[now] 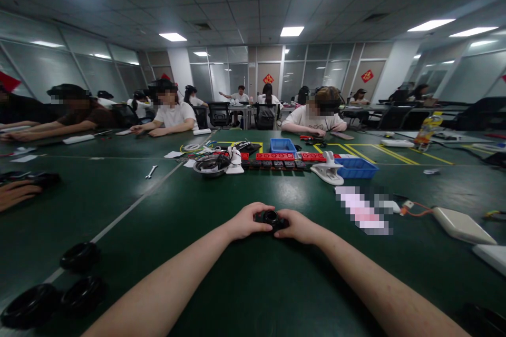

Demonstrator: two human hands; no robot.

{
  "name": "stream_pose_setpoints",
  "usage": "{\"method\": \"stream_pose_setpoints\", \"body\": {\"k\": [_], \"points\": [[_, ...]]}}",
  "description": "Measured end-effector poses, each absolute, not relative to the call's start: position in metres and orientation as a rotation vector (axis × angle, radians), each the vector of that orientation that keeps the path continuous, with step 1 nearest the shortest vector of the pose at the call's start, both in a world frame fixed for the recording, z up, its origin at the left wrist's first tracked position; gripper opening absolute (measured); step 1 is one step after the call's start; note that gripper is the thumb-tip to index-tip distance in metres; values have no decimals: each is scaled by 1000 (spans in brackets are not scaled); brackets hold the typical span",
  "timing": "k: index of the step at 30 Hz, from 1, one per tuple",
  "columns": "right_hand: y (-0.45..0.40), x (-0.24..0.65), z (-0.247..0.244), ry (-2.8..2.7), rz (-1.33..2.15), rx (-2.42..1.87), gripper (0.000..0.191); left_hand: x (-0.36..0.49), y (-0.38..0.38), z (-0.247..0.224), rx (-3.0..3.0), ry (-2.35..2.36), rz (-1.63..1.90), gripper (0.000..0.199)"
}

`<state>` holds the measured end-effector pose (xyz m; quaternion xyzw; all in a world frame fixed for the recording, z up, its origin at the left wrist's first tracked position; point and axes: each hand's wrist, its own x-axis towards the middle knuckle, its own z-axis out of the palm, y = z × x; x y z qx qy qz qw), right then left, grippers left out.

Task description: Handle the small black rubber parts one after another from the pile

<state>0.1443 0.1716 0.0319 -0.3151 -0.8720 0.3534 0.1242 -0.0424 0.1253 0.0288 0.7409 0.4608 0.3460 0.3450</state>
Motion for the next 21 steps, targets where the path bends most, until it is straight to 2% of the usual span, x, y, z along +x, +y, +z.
{"method": "stream_pose_setpoints", "body": {"k": [9, 17, 21], "points": [[174, 142, 25, -2518, 945, -1069, 30, -35, 128, 18, 1876, 1376, 984, 45], [165, 131, 24, -2443, 682, -1341, 35, -23, 122, 19, 1814, 1595, 1104, 40], [160, 121, 20, -2383, 505, -1507, 31, -18, 123, 17, 1785, 1789, 1152, 38]]}}
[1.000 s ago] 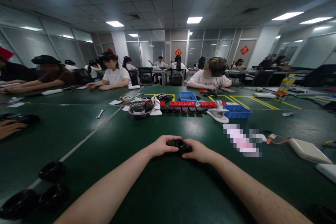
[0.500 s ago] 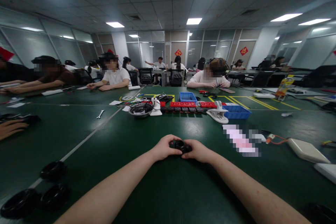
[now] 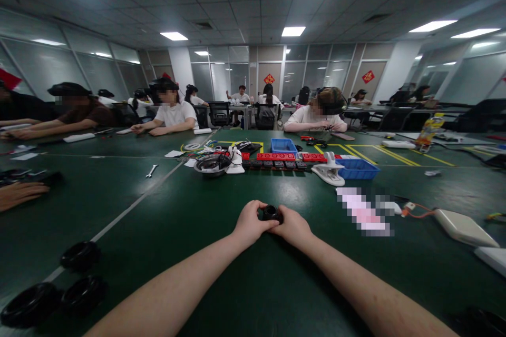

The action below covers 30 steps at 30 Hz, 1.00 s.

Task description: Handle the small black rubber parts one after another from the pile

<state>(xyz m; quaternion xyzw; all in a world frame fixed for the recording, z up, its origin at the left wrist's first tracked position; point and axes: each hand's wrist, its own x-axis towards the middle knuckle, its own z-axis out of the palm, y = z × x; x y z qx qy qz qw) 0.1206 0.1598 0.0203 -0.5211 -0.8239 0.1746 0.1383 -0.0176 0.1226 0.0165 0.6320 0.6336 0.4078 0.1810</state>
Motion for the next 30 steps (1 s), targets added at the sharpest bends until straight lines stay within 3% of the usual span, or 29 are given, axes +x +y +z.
{"method": "stream_pose_setpoints", "body": {"k": [5, 12, 18, 22, 30], "points": [[156, 113, 20, -2368, 332, -1576, 27, -17, 127, 12, 1756, 1881, 1182, 36], [161, 131, 24, -2449, 540, -1219, 53, -25, 123, 15, 1888, 1732, 1092, 38], [172, 146, 28, -2584, 871, -920, 37, -33, 119, 26, 2073, 1443, 909, 54], [178, 149, 30, -2598, 1085, -808, 40, -40, 119, 33, 2087, 1226, 846, 59], [175, 151, 38, -2642, 1080, -851, 41, -40, 120, 36, 2048, 1136, 815, 51]]}}
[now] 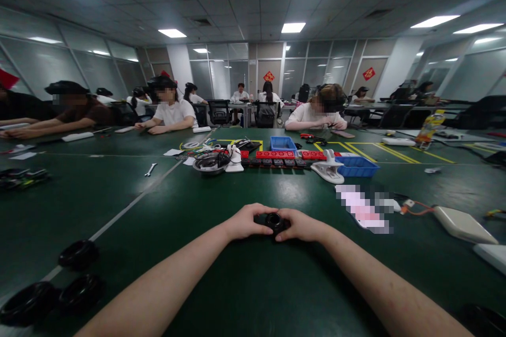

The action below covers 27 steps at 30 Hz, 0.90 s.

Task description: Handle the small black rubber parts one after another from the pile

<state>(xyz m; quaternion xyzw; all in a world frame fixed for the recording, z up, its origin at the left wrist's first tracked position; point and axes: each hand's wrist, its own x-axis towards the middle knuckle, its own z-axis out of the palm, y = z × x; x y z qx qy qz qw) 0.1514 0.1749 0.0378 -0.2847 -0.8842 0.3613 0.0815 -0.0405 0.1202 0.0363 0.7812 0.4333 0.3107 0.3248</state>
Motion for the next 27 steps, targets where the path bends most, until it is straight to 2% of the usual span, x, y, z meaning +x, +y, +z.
{"method": "stream_pose_setpoints", "body": {"k": [5, 14, 21, 27], "points": [[174, 150, 36, -2604, 1099, -865, 33, -37, 115, 39, 2060, 1274, 820, 49], [172, 145, 30, -2544, 1041, -1031, 39, -30, 114, 36, 2039, 1382, 875, 44], [161, 133, 29, -2545, 631, -1301, 44, -19, 115, 28, 1887, 1530, 995, 39], [152, 114, 21, -2428, 210, -1532, 29, -11, 126, 12, 1737, 1843, 1220, 38]]}}
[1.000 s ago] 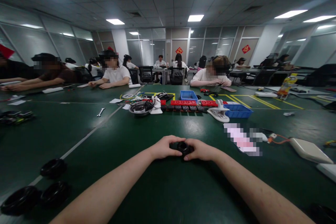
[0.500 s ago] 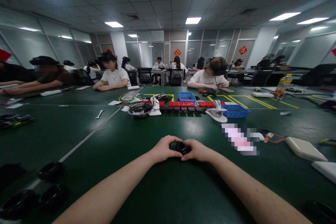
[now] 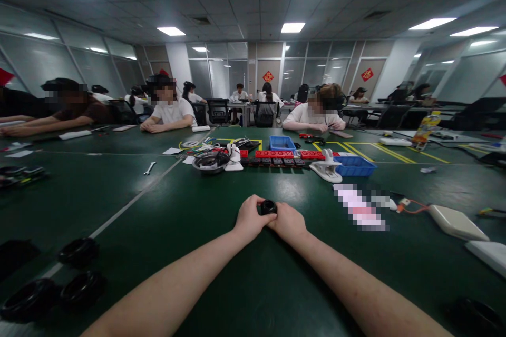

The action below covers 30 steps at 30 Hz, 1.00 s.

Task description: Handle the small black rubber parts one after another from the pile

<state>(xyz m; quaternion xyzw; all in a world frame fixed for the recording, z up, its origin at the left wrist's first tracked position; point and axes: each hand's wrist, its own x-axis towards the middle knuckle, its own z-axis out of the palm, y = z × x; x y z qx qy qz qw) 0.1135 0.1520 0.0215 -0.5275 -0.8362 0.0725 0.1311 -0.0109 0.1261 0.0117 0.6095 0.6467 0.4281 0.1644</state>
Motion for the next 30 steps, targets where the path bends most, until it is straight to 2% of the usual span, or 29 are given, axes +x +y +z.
{"method": "stream_pose_setpoints", "body": {"k": [6, 11, 15, 21, 26, 30], "points": [[152, 120, 22, -2441, 266, -1466, 37, -16, 124, 8, 1794, 1790, 1222, 40], [160, 137, 26, -2504, 573, -1128, 45, -28, 121, 15, 1875, 1572, 1200, 47], [168, 143, 28, -2502, 807, -1012, 43, -40, 125, 22, 1903, 1362, 1036, 44], [174, 145, 27, -2544, 939, -980, 35, -47, 125, 36, 1916, 1238, 817, 48], [175, 148, 31, -2546, 1094, -915, 35, -44, 122, 37, 1886, 1194, 832, 48], [173, 148, 34, -2574, 1085, -907, 29, -44, 123, 32, 1904, 1185, 857, 50]]}}
